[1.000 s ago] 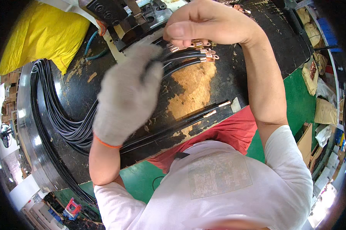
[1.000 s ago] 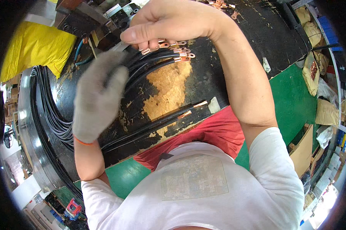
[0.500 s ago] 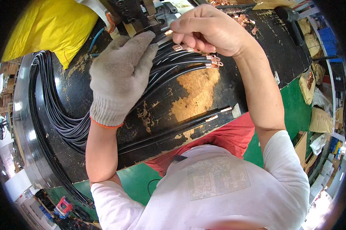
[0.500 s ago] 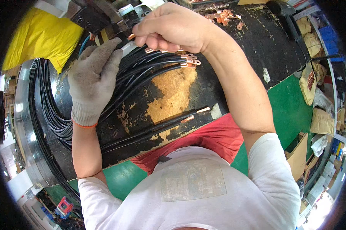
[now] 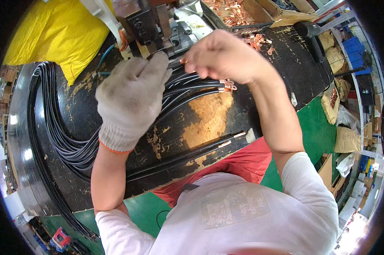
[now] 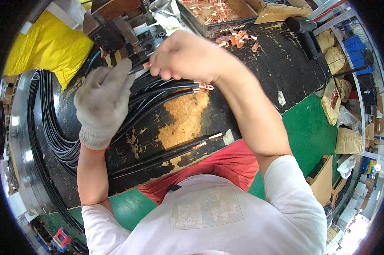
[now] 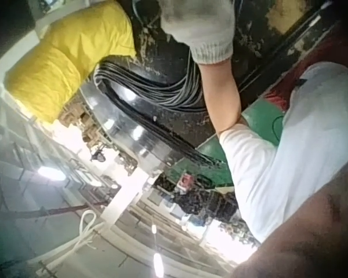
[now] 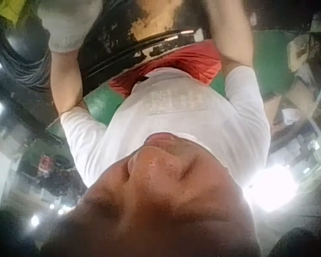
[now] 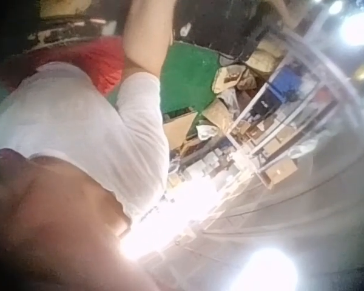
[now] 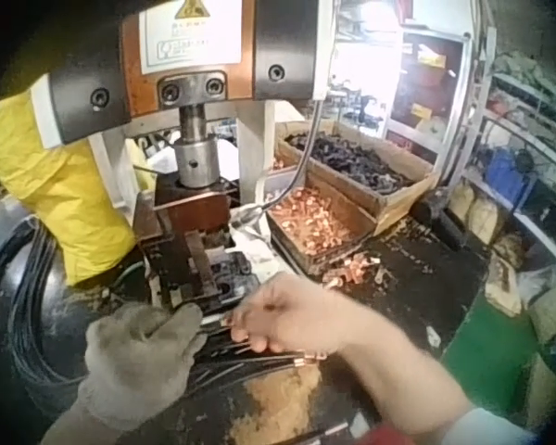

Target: The person seals heat shrink tubing onto electrical terminals on black wires by placing the tubing over the terminals, then applying heat with a heat gun.

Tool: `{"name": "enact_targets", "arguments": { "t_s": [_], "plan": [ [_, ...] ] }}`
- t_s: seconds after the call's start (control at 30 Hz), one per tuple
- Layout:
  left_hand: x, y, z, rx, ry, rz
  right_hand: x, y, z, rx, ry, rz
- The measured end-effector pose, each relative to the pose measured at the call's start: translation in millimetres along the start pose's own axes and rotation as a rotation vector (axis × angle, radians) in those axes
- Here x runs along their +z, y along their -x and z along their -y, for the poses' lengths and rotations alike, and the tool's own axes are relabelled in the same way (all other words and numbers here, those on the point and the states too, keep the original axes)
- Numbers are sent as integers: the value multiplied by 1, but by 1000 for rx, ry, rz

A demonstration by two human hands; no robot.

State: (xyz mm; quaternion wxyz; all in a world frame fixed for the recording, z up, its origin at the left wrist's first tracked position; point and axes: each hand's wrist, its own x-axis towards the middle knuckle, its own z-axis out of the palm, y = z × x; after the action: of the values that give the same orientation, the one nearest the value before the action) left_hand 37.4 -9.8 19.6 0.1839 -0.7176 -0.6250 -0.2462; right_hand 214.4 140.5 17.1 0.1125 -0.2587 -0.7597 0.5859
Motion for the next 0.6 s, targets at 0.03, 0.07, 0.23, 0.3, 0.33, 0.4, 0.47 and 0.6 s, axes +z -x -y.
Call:
{"name": "enact_targets", "arguments": {
  "t_s": [0.03,0.07,0.23,0.3,0.33,0.4,0.47,0.6],
  "plan": [
    [5,-1,-4,27,-9,-80,9,-5,-9,-145,272,-87],
    [6,-2,-6,38,0,-85,16,-6,-14,-284,547,-180],
    [10,4,6,-10,93,-153,-9,-7,-12,42,-324,137],
    [11,2,7,-29,176,-161,-23,-11,-22,49,-586,218],
    [12,1,7,-31,177,-164,-26,-12,-25,40,-668,239],
    [11,1,11,-9,172,-175,-19,-17,-28,40,-720,288],
    [10,2,10,-28,187,-165,-13,-21,-34,41,-770,332],
    [10,2,12,-20,171,-131,-4,-22,-35,17,-892,394]
  ]
}}
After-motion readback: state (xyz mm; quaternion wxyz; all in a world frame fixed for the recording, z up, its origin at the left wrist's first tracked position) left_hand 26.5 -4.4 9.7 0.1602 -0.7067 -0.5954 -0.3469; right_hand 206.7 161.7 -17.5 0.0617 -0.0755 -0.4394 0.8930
